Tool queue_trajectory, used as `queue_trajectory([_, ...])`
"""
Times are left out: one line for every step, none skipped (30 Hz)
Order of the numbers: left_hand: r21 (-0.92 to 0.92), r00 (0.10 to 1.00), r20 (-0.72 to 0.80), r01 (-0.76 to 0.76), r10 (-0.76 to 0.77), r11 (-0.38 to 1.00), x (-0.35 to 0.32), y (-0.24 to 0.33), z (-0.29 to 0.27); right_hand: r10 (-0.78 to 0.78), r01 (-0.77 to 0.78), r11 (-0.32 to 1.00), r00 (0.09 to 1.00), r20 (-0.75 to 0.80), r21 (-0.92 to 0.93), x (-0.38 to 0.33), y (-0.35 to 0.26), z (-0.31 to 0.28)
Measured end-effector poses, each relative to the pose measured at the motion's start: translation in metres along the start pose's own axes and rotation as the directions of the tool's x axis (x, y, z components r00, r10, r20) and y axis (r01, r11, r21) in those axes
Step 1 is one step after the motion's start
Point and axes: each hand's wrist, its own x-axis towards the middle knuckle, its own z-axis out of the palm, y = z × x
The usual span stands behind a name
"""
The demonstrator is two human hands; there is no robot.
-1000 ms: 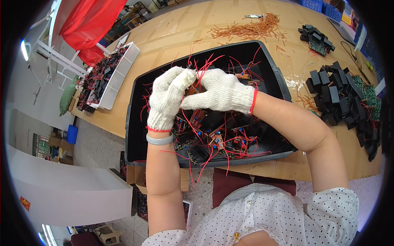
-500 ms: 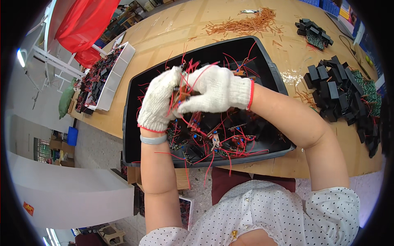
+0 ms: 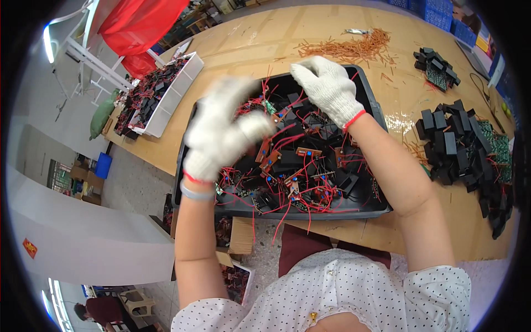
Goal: The person trims wires from circuit boards using pliers and snaps the circuit boards apart by hand, placing the pieces into a tray.
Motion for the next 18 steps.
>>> queue_trajectory([0.023, 0.983, 0.151, -0.11, 0.105, 0.994, -0.003, 0.018, 0.01, 0.083, -0.085, 0.996, 0.996, 0.041, 0.035, 0.0, 0.005, 0.0])
queue_trajectory([0.031, 0.932, 0.299, -0.223, 0.203, 0.974, -0.006, 0.038, 0.019, 0.163, -0.169, 0.983, 0.983, 0.081, 0.067, -0.001, 0.007, -0.002])
queue_trajectory([0.11, 0.909, 0.339, -0.295, 0.243, 0.949, -0.014, 0.05, 0.032, 0.233, -0.248, 0.963, 0.963, 0.136, 0.106, -0.002, 0.004, -0.001])
queue_trajectory([0.182, 0.881, 0.382, -0.366, 0.277, 0.913, -0.019, 0.054, 0.042, 0.219, -0.236, 0.965, 0.965, 0.142, 0.112, -0.004, 0.003, -0.001])
queue_trajectory([0.206, 0.89, 0.381, -0.345, 0.249, 0.916, -0.025, 0.052, 0.037, 0.227, -0.246, 0.962, 0.961, 0.155, 0.115, -0.008, 0.0, 0.003])
queue_trajectory([0.241, 0.862, 0.464, -0.342, 0.202, 0.908, -0.022, 0.049, 0.037, 0.243, -0.26, 0.961, 0.958, 0.154, 0.099, -0.009, 0.001, 0.002])
queue_trajectory([0.272, 0.827, 0.542, -0.342, 0.15, 0.899, -0.02, 0.046, 0.038, 0.261, -0.275, 0.958, 0.953, 0.153, 0.081, -0.009, 0.003, 0.002])
queue_trajectory([0.295, 0.779, 0.619, -0.352, 0.103, 0.888, -0.017, 0.042, 0.04, 0.261, -0.275, 0.958, 0.953, 0.153, 0.077, -0.008, 0.004, 0.004])
queue_trajectory([0.291, 0.779, 0.619, -0.352, 0.106, 0.89, -0.018, 0.035, 0.04, 0.259, -0.266, 0.964, 0.953, 0.159, 0.024, -0.008, 0.007, 0.005])
queue_trajectory([0.31, 0.789, 0.604, -0.367, 0.117, 0.877, -0.021, 0.024, 0.035, 0.259, -0.258, 0.966, 0.952, 0.166, -0.029, -0.007, 0.01, 0.006])
queue_trajectory([0.325, 0.796, 0.592, -0.384, 0.131, 0.864, -0.025, 0.013, 0.029, 0.264, -0.253, 0.964, 0.95, 0.17, -0.083, -0.007, 0.012, 0.006])
queue_trajectory([0.316, 0.791, 0.596, -0.388, 0.137, 0.866, -0.031, -0.001, 0.025, 0.273, -0.262, 0.961, 0.947, 0.169, -0.088, -0.007, 0.013, 0.006])
queue_trajectory([0.319, 0.799, 0.596, -0.328, 0.081, 0.889, -0.038, -0.016, 0.021, 0.287, -0.277, 0.958, 0.938, 0.194, -0.079, -0.006, 0.01, 0.006])
queue_trajectory([0.323, 0.802, 0.596, -0.268, 0.024, 0.908, -0.04, -0.026, 0.017, 0.299, -0.291, 0.954, 0.929, 0.217, -0.069, -0.004, 0.007, 0.007])
queue_trajectory([0.316, 0.799, 0.601, -0.273, 0.031, 0.909, -0.041, -0.034, 0.015, 0.311, -0.305, 0.95, 0.92, 0.24, -0.059, -0.002, 0.005, 0.007])
queue_trajectory([0.339, 0.81, 0.586, -0.276, 0.027, 0.899, -0.042, -0.04, 0.015, 0.32, -0.314, 0.947, 0.917, 0.239, -0.065, -0.002, 0.005, 0.007])
queue_trajectory([0.364, 0.821, 0.571, -0.281, 0.025, 0.888, -0.042, -0.045, 0.013, 0.289, -0.279, 0.957, 0.93, 0.226, -0.075, -0.001, 0.004, 0.006])
queue_trajectory([0.379, 0.831, 0.555, -0.289, 0.033, 0.879, -0.04, -0.046, 0.015, 0.263, -0.247, 0.964, 0.942, 0.21, -0.096, -0.002, 0.005, 0.001])
